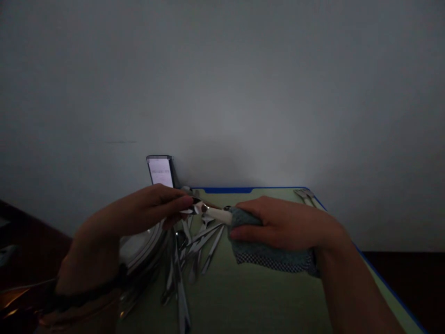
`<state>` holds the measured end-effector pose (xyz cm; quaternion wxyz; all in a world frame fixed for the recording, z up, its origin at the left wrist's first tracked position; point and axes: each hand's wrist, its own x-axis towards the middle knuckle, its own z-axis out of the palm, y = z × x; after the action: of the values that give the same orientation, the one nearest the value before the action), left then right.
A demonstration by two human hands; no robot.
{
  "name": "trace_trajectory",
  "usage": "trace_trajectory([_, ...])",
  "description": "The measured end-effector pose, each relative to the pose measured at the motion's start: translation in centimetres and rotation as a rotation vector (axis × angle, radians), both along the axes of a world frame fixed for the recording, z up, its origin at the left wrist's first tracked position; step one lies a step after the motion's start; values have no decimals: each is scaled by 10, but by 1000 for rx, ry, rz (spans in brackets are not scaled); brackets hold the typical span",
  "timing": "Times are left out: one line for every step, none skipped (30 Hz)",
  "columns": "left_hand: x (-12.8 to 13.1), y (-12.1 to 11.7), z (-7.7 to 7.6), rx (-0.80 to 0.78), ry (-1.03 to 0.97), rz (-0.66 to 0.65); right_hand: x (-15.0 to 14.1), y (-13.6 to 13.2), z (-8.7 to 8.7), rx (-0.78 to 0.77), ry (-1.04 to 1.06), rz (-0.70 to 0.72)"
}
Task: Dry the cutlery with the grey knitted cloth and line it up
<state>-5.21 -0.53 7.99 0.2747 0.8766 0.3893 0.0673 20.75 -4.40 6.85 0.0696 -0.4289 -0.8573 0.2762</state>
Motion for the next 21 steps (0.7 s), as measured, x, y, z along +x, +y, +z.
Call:
trace_trajectory([1,-2,2,5,8,-5,-1,-2,1,10,-18,-14])
trace_trajectory([4,-4,3,13,19,-7,-4,-3,1,28,-31,-27])
trace_trajectory([7,-6,5,23,31,-8,-9,-4,0,50,-41,-36])
trace_trajectory([11,-8,5,38,44,-13,-14,-5,-1,75,-40,-34])
trace_trajectory([16,-11,5,57,61,-28,-19,-4,-4,107,-30,-22])
trace_trajectory([21,-12,3,83,80,-55,-24,-4,-7,138,-27,-8])
trace_trajectory([26,-14,1,115,100,-88,-29,-2,-11,166,-13,15])
trace_trajectory([31,-14,-2,155,120,-116,-32,0,-15,197,8,19])
trace_trajectory([34,-13,-5,201,135,-132,-35,3,-19,208,20,26])
trace_trajectory([37,-12,-8,244,142,-136,-36,6,-23,220,25,20])
trace_trajectory([38,-10,-12,274,139,-133,-36,9,-26,228,28,8])
trace_trajectory([38,-7,-14,285,127,-128,-36,12,-28,231,27,-3])
trace_trajectory([37,-4,-16,275,116,-121,-34,15,-30,228,29,-10])
trace_trajectory([34,-1,-16,247,105,-112,-32,17,-30,212,32,-6])
trace_trajectory([31,2,-16,209,96,-105,-30,19,-29,183,37,8])
trace_trajectory([27,4,-15,182,88,-85,-27,19,-28,148,45,27])
trace_trajectory([23,5,-13,170,74,-65,-25,19,-26,115,54,48])
trace_trajectory([20,5,-11,172,59,-53,-22,19,-24,91,62,62])
trace_trajectory([18,5,-9,183,44,-39,-20,18,-22,85,66,63])
trace_trajectory([16,4,-7,199,31,-27,-18,17,-20,99,64,50])
trace_trajectory([15,4,-5,213,21,-14,-17,15,-19,131,59,24])
